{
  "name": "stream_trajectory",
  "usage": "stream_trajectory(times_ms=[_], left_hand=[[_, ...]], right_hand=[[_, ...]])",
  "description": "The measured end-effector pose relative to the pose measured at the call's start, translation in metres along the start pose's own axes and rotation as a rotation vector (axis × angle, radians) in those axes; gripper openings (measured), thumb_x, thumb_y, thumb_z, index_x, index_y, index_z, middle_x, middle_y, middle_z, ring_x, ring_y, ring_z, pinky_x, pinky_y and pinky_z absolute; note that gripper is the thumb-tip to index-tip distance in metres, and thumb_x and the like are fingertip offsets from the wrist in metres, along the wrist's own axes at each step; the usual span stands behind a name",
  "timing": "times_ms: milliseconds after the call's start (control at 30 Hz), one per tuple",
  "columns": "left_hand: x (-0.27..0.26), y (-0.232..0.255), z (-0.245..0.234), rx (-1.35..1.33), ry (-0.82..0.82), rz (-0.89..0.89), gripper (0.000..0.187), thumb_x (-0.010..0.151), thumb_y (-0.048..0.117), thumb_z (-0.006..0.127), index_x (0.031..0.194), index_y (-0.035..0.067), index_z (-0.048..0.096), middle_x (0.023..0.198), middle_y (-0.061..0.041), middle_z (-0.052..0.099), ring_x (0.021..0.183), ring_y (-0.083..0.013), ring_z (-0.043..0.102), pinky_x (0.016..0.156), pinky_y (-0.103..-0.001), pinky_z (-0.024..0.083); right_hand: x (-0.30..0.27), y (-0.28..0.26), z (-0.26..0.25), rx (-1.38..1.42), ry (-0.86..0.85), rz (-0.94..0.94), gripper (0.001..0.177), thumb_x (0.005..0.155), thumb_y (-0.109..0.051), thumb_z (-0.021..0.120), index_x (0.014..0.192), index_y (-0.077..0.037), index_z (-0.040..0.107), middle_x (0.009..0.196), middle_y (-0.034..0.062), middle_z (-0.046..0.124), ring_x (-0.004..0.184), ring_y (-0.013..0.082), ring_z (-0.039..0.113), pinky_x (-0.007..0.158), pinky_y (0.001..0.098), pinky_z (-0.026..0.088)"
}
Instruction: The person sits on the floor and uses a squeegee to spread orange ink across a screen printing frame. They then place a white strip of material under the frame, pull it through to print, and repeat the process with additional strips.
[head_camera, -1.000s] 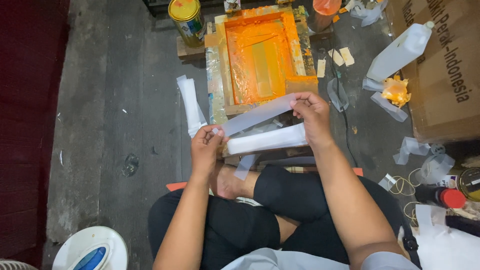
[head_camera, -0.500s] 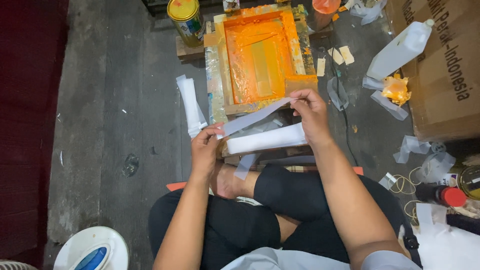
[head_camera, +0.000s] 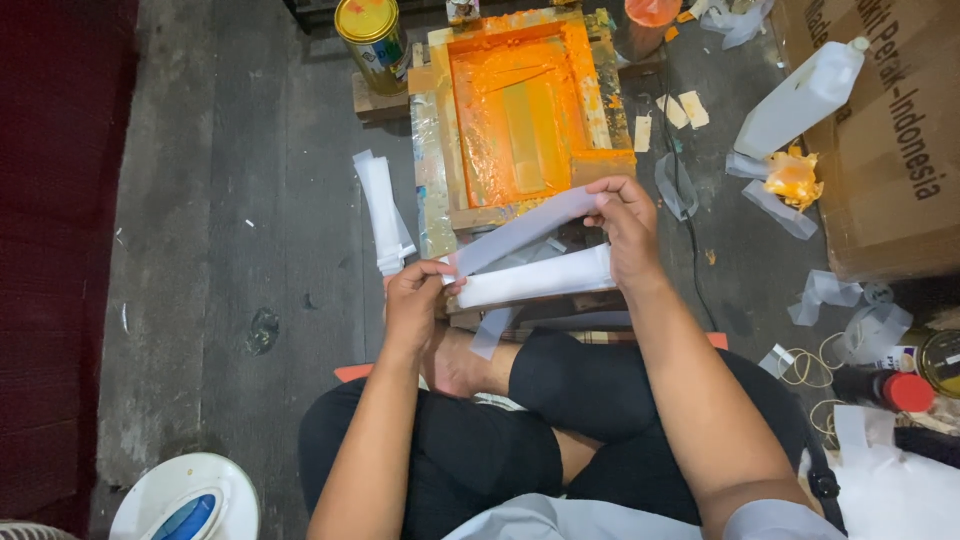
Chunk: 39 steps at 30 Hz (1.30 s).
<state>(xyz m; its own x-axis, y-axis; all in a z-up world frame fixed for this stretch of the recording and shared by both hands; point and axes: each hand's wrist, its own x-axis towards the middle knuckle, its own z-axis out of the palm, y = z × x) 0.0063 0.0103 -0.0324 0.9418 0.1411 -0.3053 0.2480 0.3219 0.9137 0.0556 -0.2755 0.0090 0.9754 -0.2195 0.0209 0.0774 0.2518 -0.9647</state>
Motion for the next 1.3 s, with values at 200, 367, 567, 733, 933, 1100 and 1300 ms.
stream_trajectory(times_ms=[200,367,567,733,933,1100,1300], left_hand=[[-0.001,0.005,0.001,-0.012,-0.003,-0.020,0.011,0.084,-0.007,0.065,0.091,-0.007,0.073,0.084,-0.017,0.070,0.073,-0.0216,0.074,0.071,-0.027,0.067],[-0.009,0.018,0.005,-0.051,-0.053,-0.016,0.026,0.082,-0.004,0.061,0.103,-0.009,0.075,0.080,-0.015,0.069,0.078,-0.0236,0.076,0.076,-0.029,0.066],[-0.014,0.024,0.011,0.011,-0.026,0.000,0.031,0.084,-0.001,0.066,0.114,-0.006,0.075,0.087,-0.019,0.074,0.081,-0.0241,0.077,0.080,-0.029,0.065],[-0.011,0.017,0.009,0.053,-0.009,-0.003,0.031,0.084,-0.002,0.074,0.115,-0.004,0.075,0.084,-0.020,0.075,0.080,-0.0240,0.078,0.077,-0.027,0.065],[-0.009,0.010,0.008,0.023,-0.009,0.007,0.030,0.084,-0.002,0.075,0.115,-0.005,0.075,0.086,-0.020,0.075,0.082,-0.0254,0.078,0.078,-0.029,0.066],[-0.014,0.013,0.013,0.054,-0.049,0.017,0.031,0.085,-0.002,0.077,0.116,-0.003,0.075,0.084,-0.020,0.075,0.082,-0.0241,0.077,0.079,-0.031,0.065],[-0.019,0.008,0.022,0.100,-0.112,-0.005,0.031,0.084,-0.002,0.078,0.115,0.002,0.077,0.078,-0.017,0.075,0.076,-0.0164,0.074,0.077,-0.026,0.064]], right_hand=[[-0.006,-0.008,0.006,-0.106,0.020,-0.021,0.021,0.087,-0.006,0.078,0.105,-0.002,0.066,0.089,0.0132,0.073,0.078,0.0127,0.070,0.071,0.0229,0.056],[-0.003,-0.003,0.001,-0.098,0.033,-0.006,0.026,0.086,-0.005,0.080,0.109,-0.002,0.066,0.092,0.0143,0.076,0.071,0.0068,0.067,0.058,0.0156,0.051],[-0.001,-0.002,0.001,0.062,0.033,0.071,0.038,0.087,-0.007,0.079,0.122,-0.003,0.064,0.098,0.0158,0.076,0.074,0.0095,0.072,0.057,0.0147,0.054],[-0.007,0.001,0.010,0.234,-0.015,0.186,0.043,0.091,-0.020,0.074,0.130,-0.009,0.061,0.103,0.0158,0.076,0.083,0.0136,0.076,0.060,0.0187,0.059],[-0.015,0.016,0.018,0.268,-0.043,0.250,0.042,0.094,-0.020,0.071,0.132,-0.004,0.063,0.102,0.0161,0.076,0.084,0.0181,0.077,0.062,0.0234,0.062],[-0.028,0.028,0.031,0.130,-0.137,0.261,0.043,0.089,-0.012,0.075,0.129,0.001,0.066,0.094,0.0106,0.074,0.070,0.0148,0.072,0.058,0.0201,0.059],[-0.047,0.024,0.048,-0.102,-0.324,0.249,0.039,0.084,-0.012,0.079,0.120,-0.001,0.072,0.084,0.0137,0.075,0.064,0.0164,0.071,0.058,0.0236,0.057]])
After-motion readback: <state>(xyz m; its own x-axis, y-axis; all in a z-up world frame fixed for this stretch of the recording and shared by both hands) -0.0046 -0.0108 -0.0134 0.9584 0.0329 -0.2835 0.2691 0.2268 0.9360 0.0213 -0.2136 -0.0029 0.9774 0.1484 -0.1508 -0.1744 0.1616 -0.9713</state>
